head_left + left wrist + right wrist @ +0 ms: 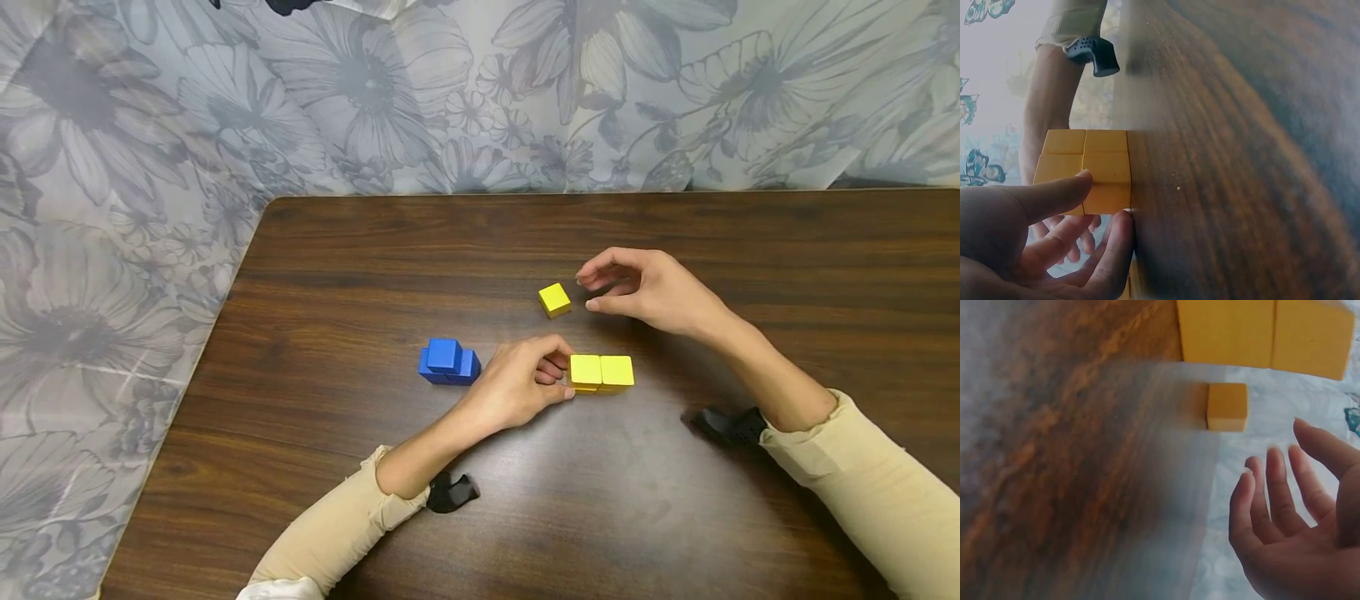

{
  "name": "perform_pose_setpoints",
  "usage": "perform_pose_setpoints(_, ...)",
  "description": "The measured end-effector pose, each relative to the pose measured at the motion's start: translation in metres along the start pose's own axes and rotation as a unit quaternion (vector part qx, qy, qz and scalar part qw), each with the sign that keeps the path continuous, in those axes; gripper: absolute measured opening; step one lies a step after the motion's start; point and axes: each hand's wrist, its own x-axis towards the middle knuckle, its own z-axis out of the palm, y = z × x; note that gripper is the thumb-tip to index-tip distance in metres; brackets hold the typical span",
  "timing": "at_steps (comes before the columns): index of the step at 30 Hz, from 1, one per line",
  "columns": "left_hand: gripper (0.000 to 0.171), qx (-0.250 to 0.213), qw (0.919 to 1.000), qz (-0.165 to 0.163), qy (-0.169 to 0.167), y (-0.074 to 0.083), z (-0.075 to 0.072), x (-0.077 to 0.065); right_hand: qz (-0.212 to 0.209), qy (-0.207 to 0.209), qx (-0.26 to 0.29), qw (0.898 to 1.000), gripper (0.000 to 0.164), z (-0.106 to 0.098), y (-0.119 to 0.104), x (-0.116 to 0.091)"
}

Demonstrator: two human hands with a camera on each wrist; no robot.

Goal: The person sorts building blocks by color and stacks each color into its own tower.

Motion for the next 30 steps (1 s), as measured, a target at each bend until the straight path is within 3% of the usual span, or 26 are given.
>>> perform_pose_setpoints(10, 0.027, -0.002, 1.0000, -0.003, -0.001, -0.001, 0.000, 0.000, 0.003, -0.015, 0.007, 1.000, 0.032, 0.005, 0.007, 0.016)
perform_pose_setpoints(30, 0.028, 0.004, 1.0000, -0.006, -0.003, -0.002, 0.001, 0.001, 0.017, -0.067, -0.030, 0.997, 0.034, 0.009, 0.011, 0.032)
